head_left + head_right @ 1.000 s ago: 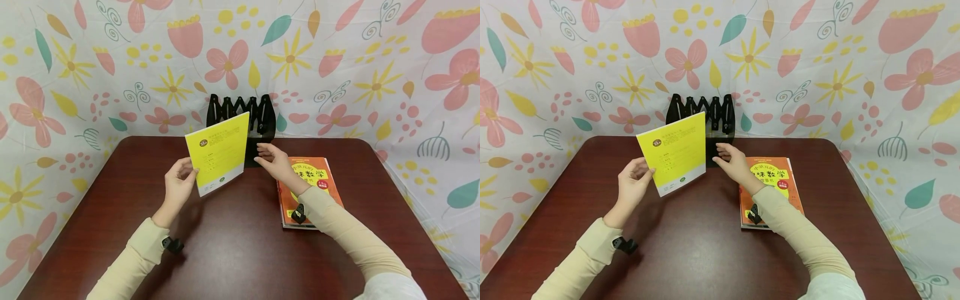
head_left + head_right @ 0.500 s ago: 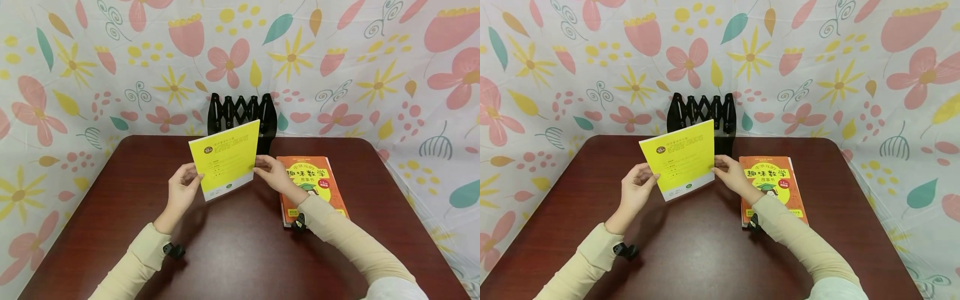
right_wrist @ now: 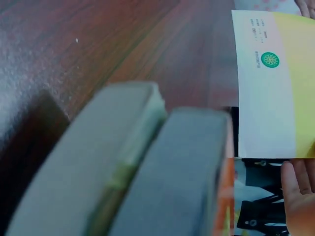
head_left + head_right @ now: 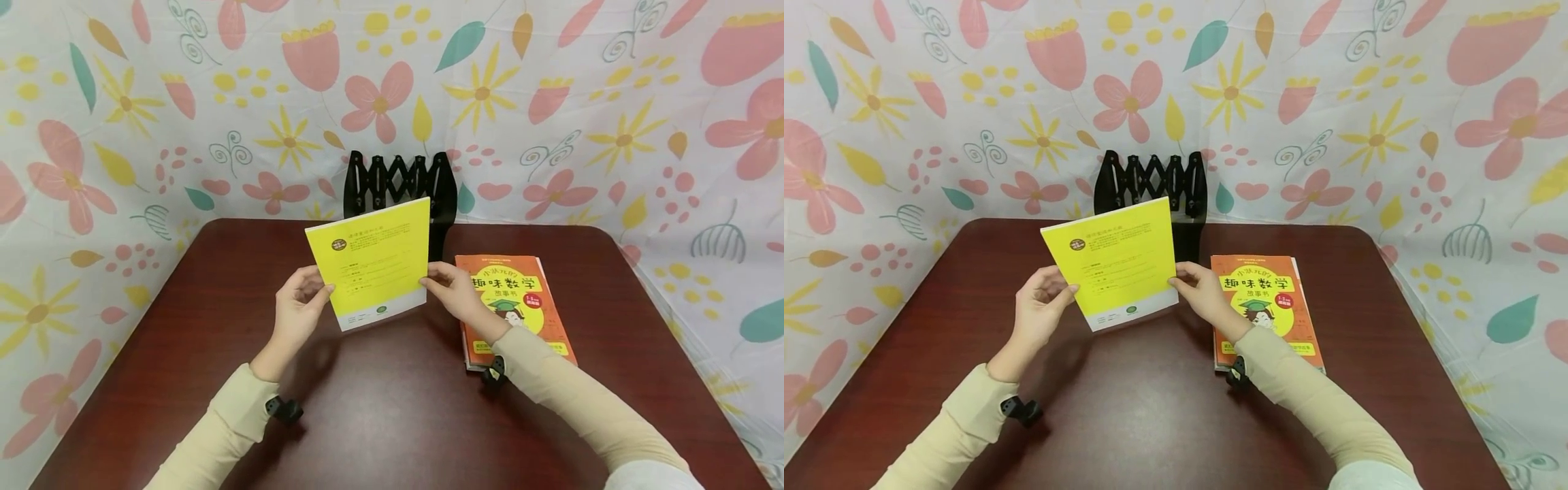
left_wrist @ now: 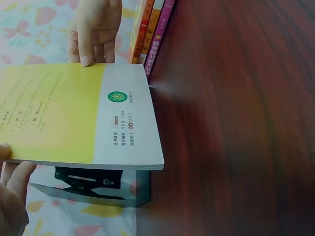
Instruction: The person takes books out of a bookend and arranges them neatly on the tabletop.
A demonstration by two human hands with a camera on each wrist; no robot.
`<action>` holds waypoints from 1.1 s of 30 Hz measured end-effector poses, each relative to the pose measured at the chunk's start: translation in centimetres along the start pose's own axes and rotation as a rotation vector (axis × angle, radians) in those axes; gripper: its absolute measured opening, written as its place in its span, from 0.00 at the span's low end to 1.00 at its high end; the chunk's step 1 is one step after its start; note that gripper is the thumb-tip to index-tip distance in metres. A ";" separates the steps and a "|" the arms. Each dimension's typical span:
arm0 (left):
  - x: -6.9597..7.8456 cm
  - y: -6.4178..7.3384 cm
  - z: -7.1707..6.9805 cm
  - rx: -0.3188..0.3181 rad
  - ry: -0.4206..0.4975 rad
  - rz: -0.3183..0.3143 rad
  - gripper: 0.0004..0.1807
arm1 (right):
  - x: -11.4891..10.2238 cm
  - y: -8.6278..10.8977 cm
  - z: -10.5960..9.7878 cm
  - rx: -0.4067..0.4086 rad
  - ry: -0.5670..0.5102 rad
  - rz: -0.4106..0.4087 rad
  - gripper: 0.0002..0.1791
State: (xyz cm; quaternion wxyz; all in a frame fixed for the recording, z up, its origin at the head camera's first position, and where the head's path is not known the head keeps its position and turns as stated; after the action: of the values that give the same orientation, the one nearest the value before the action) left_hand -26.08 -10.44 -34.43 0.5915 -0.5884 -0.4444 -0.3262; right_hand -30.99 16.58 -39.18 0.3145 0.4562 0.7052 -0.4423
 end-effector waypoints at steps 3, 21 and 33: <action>0.2 -0.3 0.1 -0.015 0.019 -0.022 0.14 | -0.2 0.3 -0.5 0.029 -0.047 0.022 0.13; 1.9 -2.6 1.4 -0.060 0.188 -0.126 0.20 | -3.8 1.7 -4.2 0.194 -0.193 -0.023 0.15; 2.0 -3.7 3.6 -0.093 0.274 -0.243 0.23 | -4.6 3.0 -6.3 0.215 -0.240 0.049 0.16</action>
State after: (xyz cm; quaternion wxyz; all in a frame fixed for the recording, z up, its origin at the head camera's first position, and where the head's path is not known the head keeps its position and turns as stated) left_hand -29.18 -6.94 -31.39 0.5750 -0.5073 -0.4116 -0.4926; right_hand -26.76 21.23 -33.72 0.3564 0.4482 0.5998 -0.5589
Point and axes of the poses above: each hand's wrist, its own y-axis away from the middle knuckle, its own z-axis out of the palm, x = y × z, the point moved 10 cm from there along -y, towards the middle knuckle, and after that the axes turned 6 degrees about -z, right-handed, at the moved point
